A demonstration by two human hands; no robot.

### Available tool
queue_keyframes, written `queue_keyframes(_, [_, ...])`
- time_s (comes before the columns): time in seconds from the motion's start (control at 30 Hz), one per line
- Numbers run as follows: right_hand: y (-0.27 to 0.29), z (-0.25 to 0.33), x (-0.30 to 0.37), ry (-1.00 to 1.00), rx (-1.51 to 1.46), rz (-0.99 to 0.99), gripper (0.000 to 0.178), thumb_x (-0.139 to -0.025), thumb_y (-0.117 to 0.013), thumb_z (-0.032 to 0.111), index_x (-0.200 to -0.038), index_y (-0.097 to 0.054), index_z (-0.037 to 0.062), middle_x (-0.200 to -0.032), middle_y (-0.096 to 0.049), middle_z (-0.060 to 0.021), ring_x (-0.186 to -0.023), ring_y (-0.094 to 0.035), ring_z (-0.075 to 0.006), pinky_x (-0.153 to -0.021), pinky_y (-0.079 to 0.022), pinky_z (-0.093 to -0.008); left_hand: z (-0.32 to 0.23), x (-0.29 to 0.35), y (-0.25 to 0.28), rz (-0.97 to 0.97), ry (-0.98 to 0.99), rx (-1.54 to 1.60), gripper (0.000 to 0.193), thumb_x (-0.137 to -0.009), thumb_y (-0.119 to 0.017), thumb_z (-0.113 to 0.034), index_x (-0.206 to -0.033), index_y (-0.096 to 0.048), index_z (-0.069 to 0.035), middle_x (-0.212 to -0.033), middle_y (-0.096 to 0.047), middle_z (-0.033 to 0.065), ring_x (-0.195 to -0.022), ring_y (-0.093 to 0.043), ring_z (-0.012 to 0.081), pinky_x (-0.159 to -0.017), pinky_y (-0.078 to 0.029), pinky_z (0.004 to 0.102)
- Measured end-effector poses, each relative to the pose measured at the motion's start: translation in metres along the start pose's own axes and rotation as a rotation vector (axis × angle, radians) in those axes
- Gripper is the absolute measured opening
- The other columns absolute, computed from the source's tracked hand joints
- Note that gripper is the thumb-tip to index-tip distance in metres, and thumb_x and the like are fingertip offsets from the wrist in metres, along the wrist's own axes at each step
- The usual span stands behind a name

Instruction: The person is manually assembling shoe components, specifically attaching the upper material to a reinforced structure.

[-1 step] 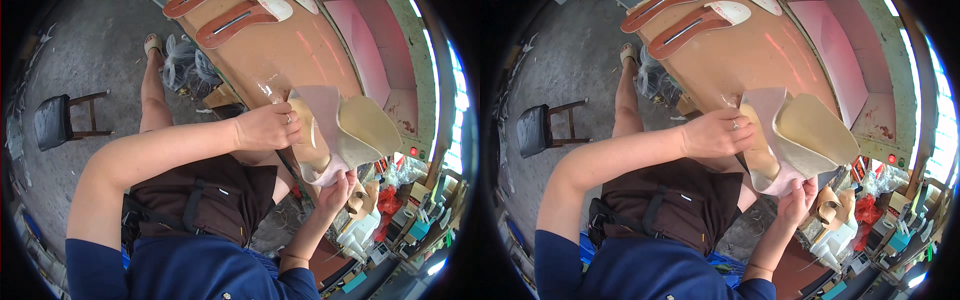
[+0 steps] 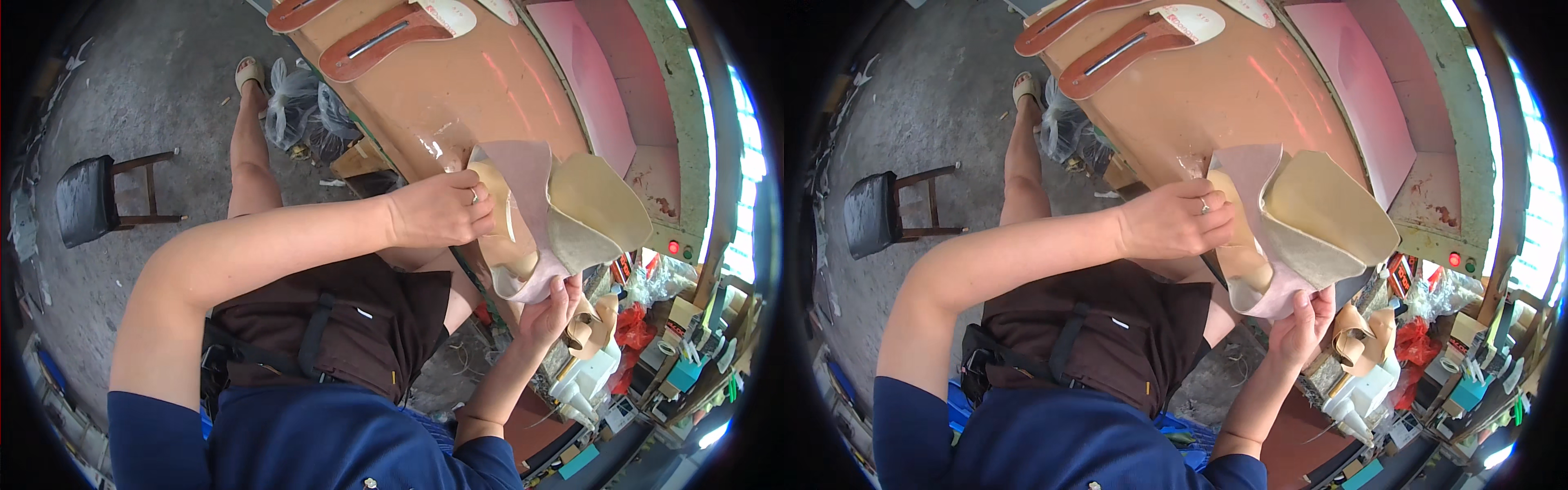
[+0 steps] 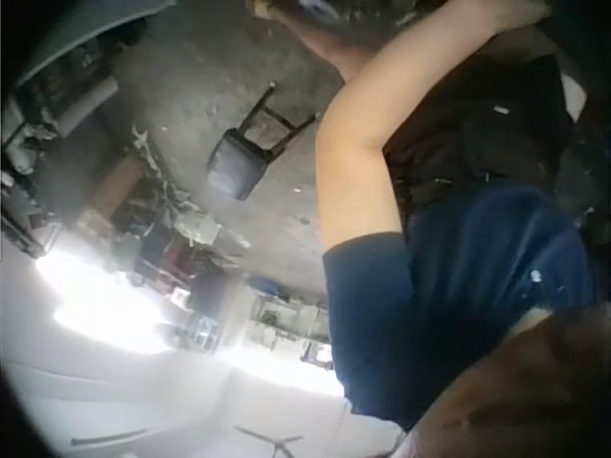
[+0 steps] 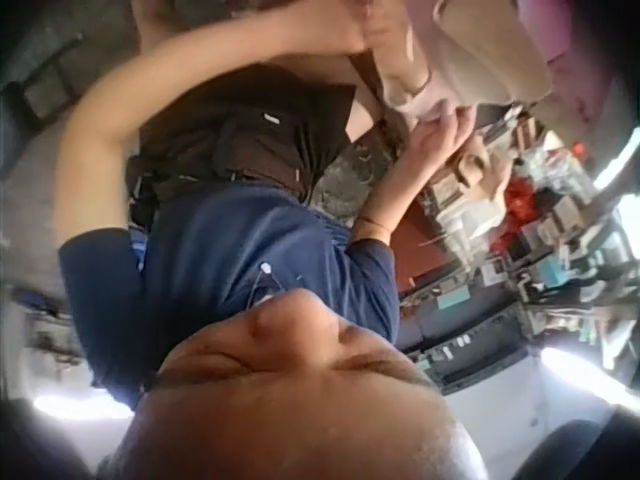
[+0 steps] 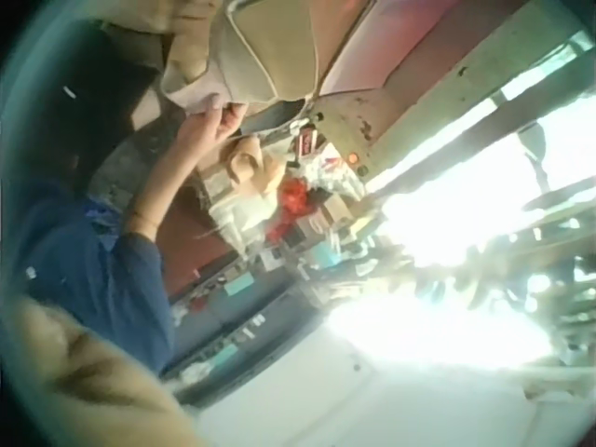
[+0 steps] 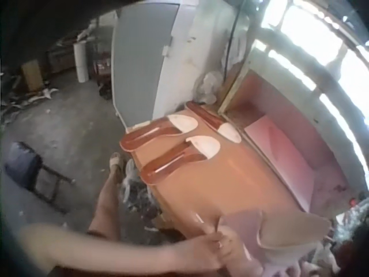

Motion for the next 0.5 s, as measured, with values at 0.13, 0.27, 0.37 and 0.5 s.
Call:
queue_keyframes(0.13, [-0.008,0.006,-0.006,0.009,-0.009,-0.026,0.052,-0.086,-0.058,0.007,-0.134,-0.041,-0.007,-0.129,-0.054,-0.018,-0.12,-0.054,-0.0255,-0.106,-0.04,-0.0385,0.009,-0.002,0.007,-0.04,0.075,0.076,0.011,-0.072,-0.057,-0.018,-0.08,-0.058,-0.009,-0.091,-0.06,0.003,-0.084,-0.062,0.0172,-0.083,-0.049,0.0294])
queue_keyframes(0.27, [-0.014,0.011,-0.003,0.044,0.02,-0.066,0.054,-0.086,-0.059,0.008,-0.134,-0.04,-0.0068,-0.13,-0.053,-0.0175,-0.121,-0.052,-0.0255,-0.107,-0.037,-0.0388,0.011,0.008,0.012,-0.132,0.164,0.171,0.011,-0.074,-0.056,-0.018,-0.082,-0.057,-0.01,-0.091,-0.06,0.0017,-0.089,-0.063,0.0169,-0.085,-0.049,0.0297])
queue_keyframes(0.37, [-0.014,0.007,-0.002,0.02,0.028,-0.053,0.055,-0.086,-0.059,0.008,-0.134,-0.04,-0.007,-0.13,-0.053,-0.0178,-0.122,-0.052,-0.026,-0.108,-0.037,-0.0391,0.009,0.013,0.011,-0.126,0.201,0.178,0.013,-0.073,-0.061,-0.017,-0.084,-0.059,-0.01,-0.1,-0.061,0.0013,-0.103,-0.061,0.0171,-0.086,-0.05,0.0299])
queue_keyframes(0.5, [-0.015,0.003,-0.003,-0.011,0.016,-0.02,0.053,-0.086,-0.058,0.008,-0.134,-0.039,-0.0073,-0.131,-0.052,-0.0183,-0.123,-0.051,-0.0263,-0.108,-0.037,-0.0397,0.007,0.007,0.008,-0.012,0.166,0.162,0.012,-0.073,-0.06,-0.016,-0.085,-0.059,-0.011,-0.102,-0.062,-0.0001,-0.104,-0.059,0.0154,-0.089,-0.048,0.0312])
Point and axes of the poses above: each hand's wrist, its own x-axis away from the middle knuckle, its own y-axis out of the back of the hand, z = x × y, the point moved 6 cm from there along -x, towards the middle knuckle
